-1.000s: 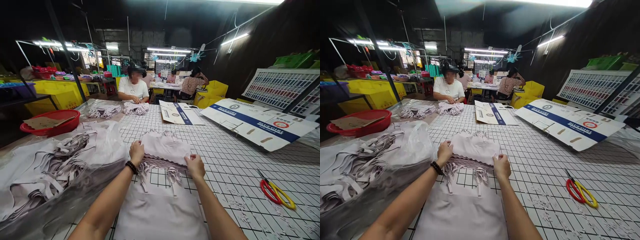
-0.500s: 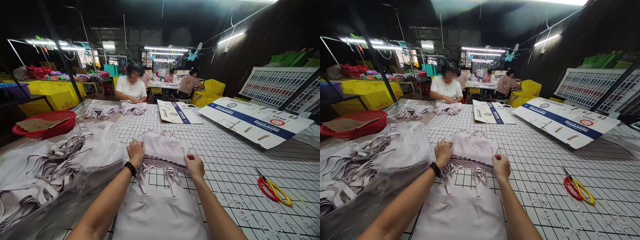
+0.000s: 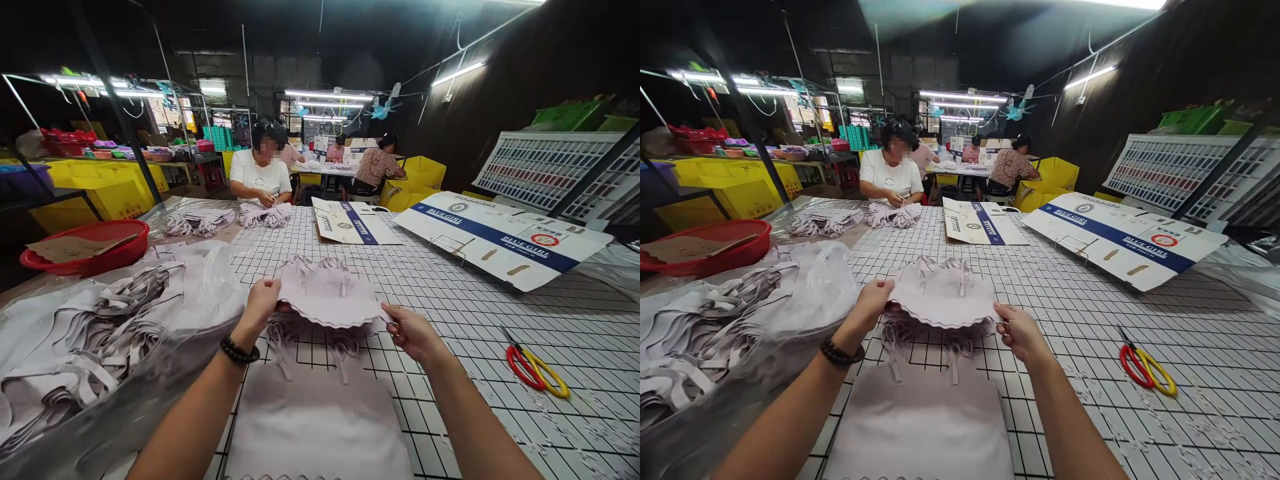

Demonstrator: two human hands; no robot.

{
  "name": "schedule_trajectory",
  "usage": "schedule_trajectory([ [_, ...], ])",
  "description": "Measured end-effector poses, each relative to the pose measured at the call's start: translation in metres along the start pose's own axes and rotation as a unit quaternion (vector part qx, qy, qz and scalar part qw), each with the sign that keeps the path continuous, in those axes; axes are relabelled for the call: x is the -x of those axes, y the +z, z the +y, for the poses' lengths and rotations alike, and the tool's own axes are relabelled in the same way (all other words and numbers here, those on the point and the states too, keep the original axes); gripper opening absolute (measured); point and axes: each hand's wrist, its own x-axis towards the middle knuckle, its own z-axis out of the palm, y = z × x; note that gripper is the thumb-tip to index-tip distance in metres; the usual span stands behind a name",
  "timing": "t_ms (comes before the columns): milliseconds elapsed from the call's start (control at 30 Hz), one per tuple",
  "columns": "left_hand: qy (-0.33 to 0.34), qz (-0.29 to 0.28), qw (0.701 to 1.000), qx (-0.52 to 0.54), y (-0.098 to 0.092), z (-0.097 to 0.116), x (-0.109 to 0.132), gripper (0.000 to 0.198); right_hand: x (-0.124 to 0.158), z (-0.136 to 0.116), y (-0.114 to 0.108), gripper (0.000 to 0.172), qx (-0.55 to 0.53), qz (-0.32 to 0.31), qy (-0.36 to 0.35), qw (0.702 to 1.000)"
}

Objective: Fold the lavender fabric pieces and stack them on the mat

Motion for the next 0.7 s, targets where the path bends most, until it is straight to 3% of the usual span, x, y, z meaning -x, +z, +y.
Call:
schedule_trajectory([
  [133, -0.018, -0.038, 0.998, -0.042, -0.032, -0.022, 0.054, 0.016, 0.035, 0.022, -0.019, 0.015, 0.07, -0.031, 0.026, 0.997],
  [267, -0.062, -0.051, 0.987, -0.14, -0.064, -0.072, 0.106, 0.02, 0.066, 0.071, -0.037, 0.024, 0.132, -0.04, 0.069, 0.988],
  [400, -0.095, -0.07, 0.971, -0.206, -0.081, -0.115, 0.135, 0.024, 0.086, 0.108, -0.046, 0.032, 0.171, -0.038, 0.102, 0.979],
  [600, -0.038, -0.036, 0.957, -0.286, -0.093, -0.123, 0.15, 0.031, 0.101, 0.122, -0.054, 0.04, 0.163, -0.017, 0.024, 0.986],
  [700, -0.048, -0.042, 0.946, -0.318, -0.097, -0.121, 0.156, 0.029, 0.103, 0.135, -0.058, 0.04, 0.193, -0.021, 0.002, 0.981],
])
